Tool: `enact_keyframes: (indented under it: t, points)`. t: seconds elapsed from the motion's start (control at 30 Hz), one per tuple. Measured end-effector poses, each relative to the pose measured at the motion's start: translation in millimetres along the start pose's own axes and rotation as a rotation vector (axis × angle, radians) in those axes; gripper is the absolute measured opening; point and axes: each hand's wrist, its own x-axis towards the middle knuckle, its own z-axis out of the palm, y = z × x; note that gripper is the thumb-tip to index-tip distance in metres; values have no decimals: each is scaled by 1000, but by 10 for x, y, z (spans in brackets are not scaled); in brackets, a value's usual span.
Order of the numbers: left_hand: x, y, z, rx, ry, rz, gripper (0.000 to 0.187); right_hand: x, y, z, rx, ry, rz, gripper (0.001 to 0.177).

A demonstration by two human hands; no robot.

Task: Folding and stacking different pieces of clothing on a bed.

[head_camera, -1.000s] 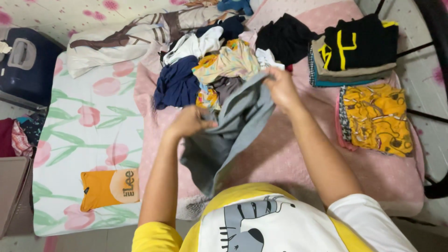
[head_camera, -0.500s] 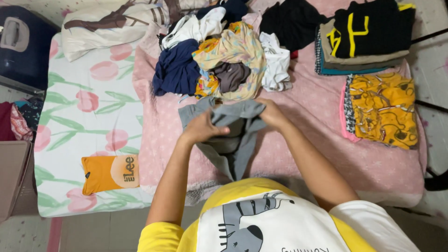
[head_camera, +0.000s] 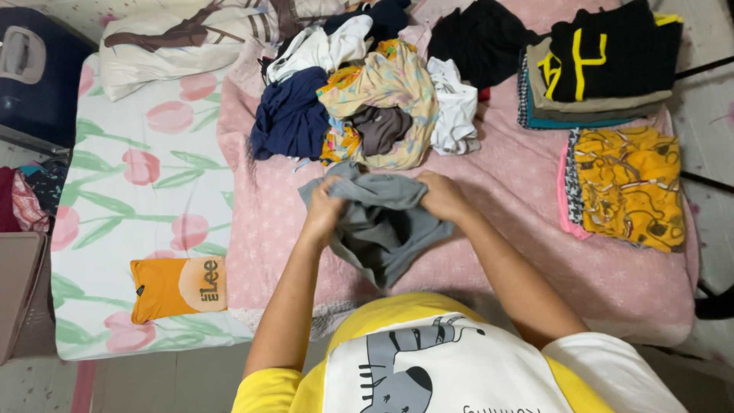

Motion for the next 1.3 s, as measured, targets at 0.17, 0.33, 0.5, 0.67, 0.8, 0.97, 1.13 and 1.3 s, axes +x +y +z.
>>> enact_keyframes:
  t: [0.17,0.33,0.5,0.67,0.8,0.97,1.13,1.3]
  points:
    - [-155,359,148,742,-190,38,43,-41,-66,46,957,77,-27,31]
    - [52,-43,45,237,-38,-74,25,-92,-369,-158,776,-23,19,38]
    - [-90,306,308,-352,-101,-137,34,-68,-362,-181,210,-30,118,32]
    - [-100,362,237,136,-246,-20,45,-7,-69,21,709,83,-88,35]
    - [166,-283,-56,37,-160,-151,33,2,-40,68,823,37,-189,44]
    - [-1,4,159,-400,-113,-269,38,-129,-381,-168,174,-79,14,48]
    - [-102,243,274,-504,-202,-334,42,-119,-239,-109,576,-29,11,39]
    - [-20,71,166,11,-405,-237,45,-70,-220,-124,1080,-47,301,41]
